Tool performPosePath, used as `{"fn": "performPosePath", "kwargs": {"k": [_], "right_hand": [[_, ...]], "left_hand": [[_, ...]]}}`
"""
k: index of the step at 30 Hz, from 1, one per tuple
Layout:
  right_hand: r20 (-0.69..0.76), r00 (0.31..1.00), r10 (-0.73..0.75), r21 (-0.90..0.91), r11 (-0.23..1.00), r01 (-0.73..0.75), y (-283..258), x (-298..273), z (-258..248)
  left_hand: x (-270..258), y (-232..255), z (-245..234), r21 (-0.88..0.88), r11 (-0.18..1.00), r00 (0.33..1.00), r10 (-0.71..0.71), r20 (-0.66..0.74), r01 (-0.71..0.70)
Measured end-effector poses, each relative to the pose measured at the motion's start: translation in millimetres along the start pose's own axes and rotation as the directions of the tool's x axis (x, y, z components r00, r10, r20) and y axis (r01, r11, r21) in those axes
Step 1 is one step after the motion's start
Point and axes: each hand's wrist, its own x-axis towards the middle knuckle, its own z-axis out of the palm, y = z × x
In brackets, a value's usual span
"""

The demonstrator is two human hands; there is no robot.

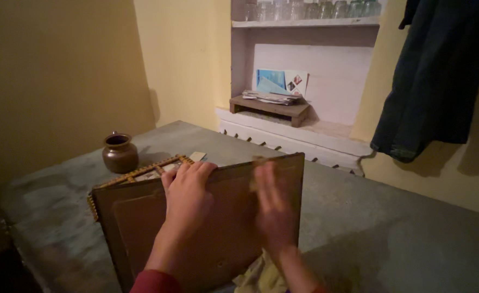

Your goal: The person wipes a recessed wall shelf with a cloth, then cleans a framed portrait and a bamboo photo frame on a countertop. The person places the portrait back on the shelf and continues wiping the bamboo frame.

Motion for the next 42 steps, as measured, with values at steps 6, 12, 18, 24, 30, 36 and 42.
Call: {"fn": "performPosePath", "kwargs": {"k": [6, 12, 18, 24, 30, 36, 42], "right_hand": [[-0.081, 0.880, 0.467, 0.445, 0.807, -0.387, -24, 15, -10], [-0.172, 0.977, -0.124, 0.268, 0.949, 0.167, -85, -8, -4], [-0.096, 0.950, -0.297, -0.225, 0.936, 0.270, -43, 13, -11], [-0.218, 0.932, 0.290, 0.249, 0.940, -0.234, 14, 37, -17], [-0.098, 0.953, 0.286, 0.350, 0.906, -0.236, -16, 22, -12], [-0.222, 0.961, -0.164, 0.167, 0.965, 0.203, -50, 57, -36], [0.036, 0.989, -0.146, 0.290, 0.948, 0.129, -40, 79, -65]], "left_hand": [[3, 3, -2, 0.008, 1.000, 1.000, -0.001, 0.019, 0.001], [4, 1, -1, -0.033, 0.999, 1.000, 0.020, 0.002, -0.020], [4, -5, -1, -0.009, 1.000, 0.999, 0.015, 0.036, -0.014], [3, -3, 3, -0.003, 0.999, 0.998, 0.042, -0.047, -0.042], [-1, 1, -5, 0.005, 0.999, 0.999, 0.051, -0.016, -0.051], [0, 5, -13, 0.024, 0.998, 0.998, 0.052, 0.023, -0.053], [-7, -5, -28, -0.036, 0.967, 0.967, 0.252, 0.034, -0.251]]}}
